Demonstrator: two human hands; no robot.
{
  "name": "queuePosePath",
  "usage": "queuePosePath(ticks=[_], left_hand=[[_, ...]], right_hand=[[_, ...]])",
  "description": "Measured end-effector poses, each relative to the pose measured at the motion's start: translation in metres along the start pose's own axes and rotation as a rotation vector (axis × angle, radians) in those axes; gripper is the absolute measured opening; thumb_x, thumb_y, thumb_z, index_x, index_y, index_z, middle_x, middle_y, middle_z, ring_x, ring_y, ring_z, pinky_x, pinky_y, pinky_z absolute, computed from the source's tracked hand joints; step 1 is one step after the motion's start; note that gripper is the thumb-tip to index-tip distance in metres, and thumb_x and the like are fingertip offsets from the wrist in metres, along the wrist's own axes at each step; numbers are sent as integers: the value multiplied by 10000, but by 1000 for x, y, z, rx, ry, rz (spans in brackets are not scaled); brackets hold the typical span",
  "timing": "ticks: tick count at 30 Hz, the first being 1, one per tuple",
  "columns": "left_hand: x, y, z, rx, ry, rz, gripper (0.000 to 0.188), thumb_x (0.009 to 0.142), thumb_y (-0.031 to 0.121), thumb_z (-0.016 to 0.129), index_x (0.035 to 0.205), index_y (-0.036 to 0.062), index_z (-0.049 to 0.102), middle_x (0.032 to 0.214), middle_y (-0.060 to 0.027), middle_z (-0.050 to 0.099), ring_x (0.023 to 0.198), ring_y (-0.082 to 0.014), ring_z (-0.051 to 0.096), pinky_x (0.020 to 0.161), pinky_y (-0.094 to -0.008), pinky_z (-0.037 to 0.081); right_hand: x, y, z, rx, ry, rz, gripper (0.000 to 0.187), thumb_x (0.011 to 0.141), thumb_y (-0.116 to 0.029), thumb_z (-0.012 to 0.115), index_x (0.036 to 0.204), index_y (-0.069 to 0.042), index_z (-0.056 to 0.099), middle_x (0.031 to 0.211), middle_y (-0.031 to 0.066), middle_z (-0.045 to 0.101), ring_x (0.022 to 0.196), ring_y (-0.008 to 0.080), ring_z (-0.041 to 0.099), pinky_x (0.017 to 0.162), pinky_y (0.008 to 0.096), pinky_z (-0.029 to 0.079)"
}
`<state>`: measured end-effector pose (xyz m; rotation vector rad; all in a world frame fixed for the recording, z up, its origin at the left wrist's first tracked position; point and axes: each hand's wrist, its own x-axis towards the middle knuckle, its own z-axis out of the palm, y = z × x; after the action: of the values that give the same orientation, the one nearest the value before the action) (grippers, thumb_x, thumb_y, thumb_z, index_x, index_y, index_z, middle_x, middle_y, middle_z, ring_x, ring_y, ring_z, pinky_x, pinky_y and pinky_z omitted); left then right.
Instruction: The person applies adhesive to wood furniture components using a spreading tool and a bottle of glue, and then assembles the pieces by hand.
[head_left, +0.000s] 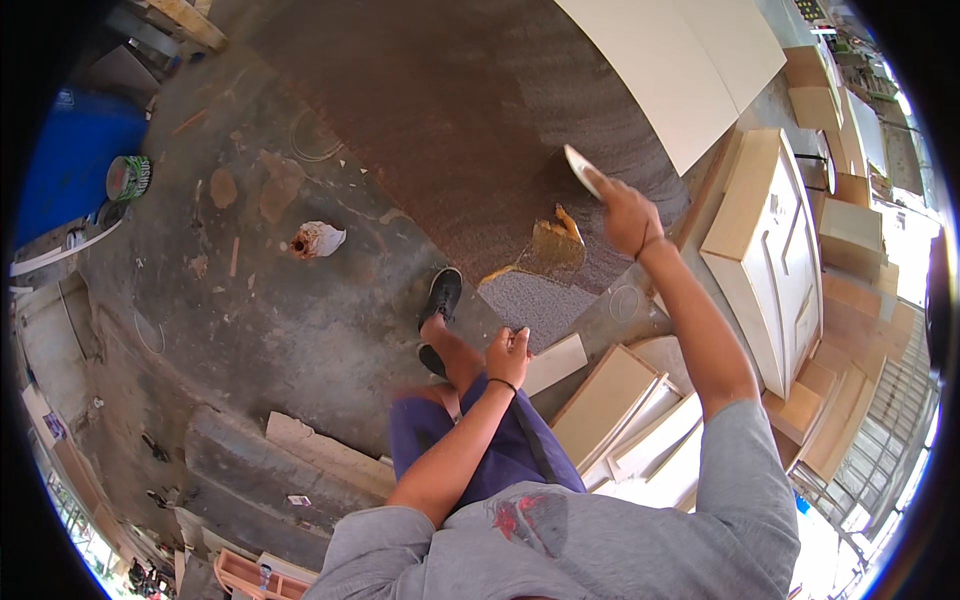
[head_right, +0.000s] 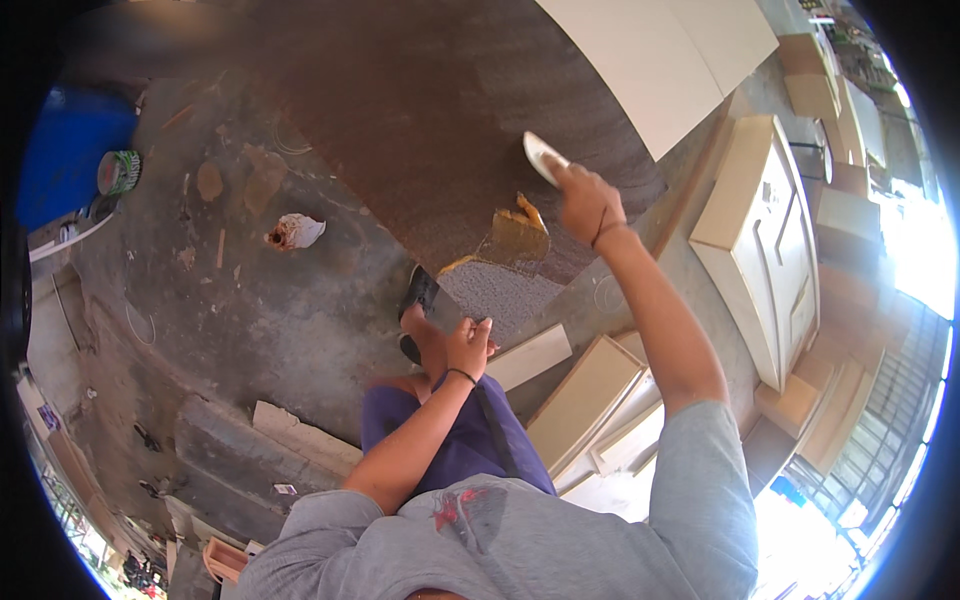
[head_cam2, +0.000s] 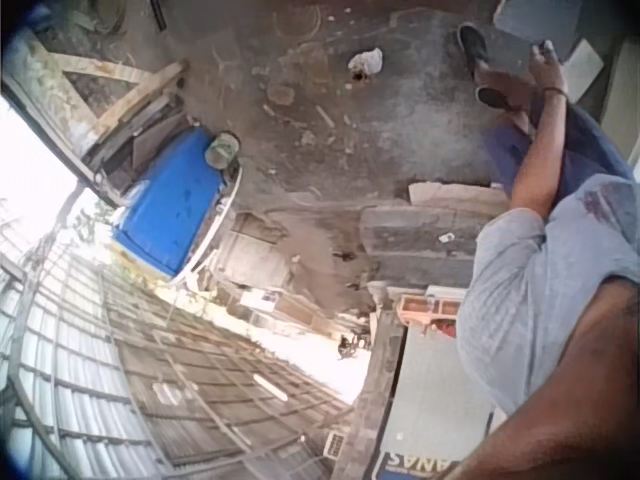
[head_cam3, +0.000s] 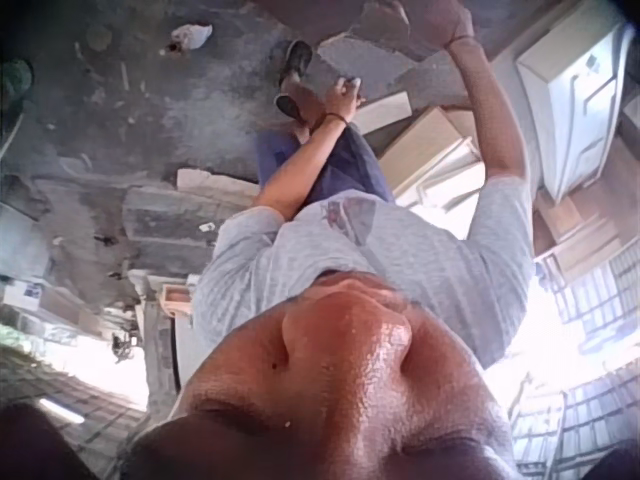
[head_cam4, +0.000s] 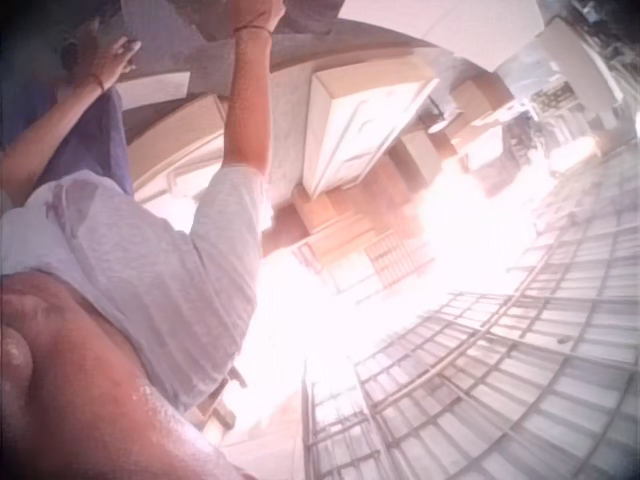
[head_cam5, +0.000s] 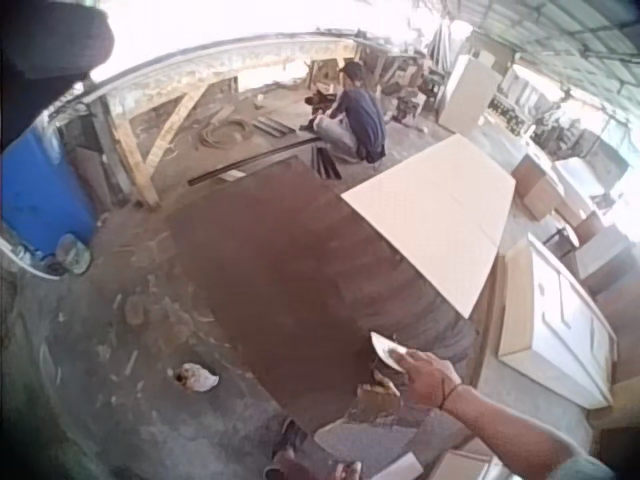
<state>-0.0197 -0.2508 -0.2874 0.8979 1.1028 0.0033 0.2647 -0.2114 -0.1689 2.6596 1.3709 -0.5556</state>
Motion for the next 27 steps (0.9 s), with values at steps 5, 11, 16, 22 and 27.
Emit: queuePosePath(ticks=[5, 11, 16, 22, 27], left_hand=[[7, -12, -1, -90, 63, 89, 307, 872, 244, 583, 699, 42, 430, 538, -36, 481, 455, -101, 514, 438, -262, 454], [9, 6, 2, -55, 74, 122, 283, 874, 264, 569, 769, 8, 510, 554, -51, 515, 457, -124, 520, 439, -269, 453], [8, 1, 6, -106, 124, 152, 289, 870, 272, 570, 751, 13, 523, 546, -62, 526, 465, -134, 535, 458, -278, 436], [21, -17, 14, -97, 221, 228, 321, 872, 274, 559, 680, 27, 489, 528, -65, 520, 478, -162, 537, 494, -313, 431], [14, -13, 15, -76, 271, 234, 317, 868, 273, 567, 689, 19, 500, 536, -69, 521, 479, -159, 522, 498, -309, 436]], right_hand=[[17, -10, 20, -64, -49, -4, 636, 736, -20, 469, 1339, -205, 385, 1127, 157, 574, 1003, 353, 555, 860, 421, 453], [-40, -43, 23, -174, -277, -220, 713, 695, -20, 532, 1346, -264, 373, 1215, 120, 526, 1086, 333, 523, 865, 431, 460], [-75, -29, 32, -284, -360, -412, 744, 698, -20, 553, 1345, -333, 361, 1296, 105, 454, 1177, 295, 460, 847, 400, 490], [-106, -2, 33, -326, -427, -592, 738, 691, -10, 545, 1337, -324, 374, 1290, 115, 455, 1169, 294, 467, 813, 374, 502], [-140, 14, 31, -218, -641, -666, 757, 689, 27, 501, 1343, -333, 375, 1234, 113, 530, 1088, 294, 533, 863, 385, 475]])
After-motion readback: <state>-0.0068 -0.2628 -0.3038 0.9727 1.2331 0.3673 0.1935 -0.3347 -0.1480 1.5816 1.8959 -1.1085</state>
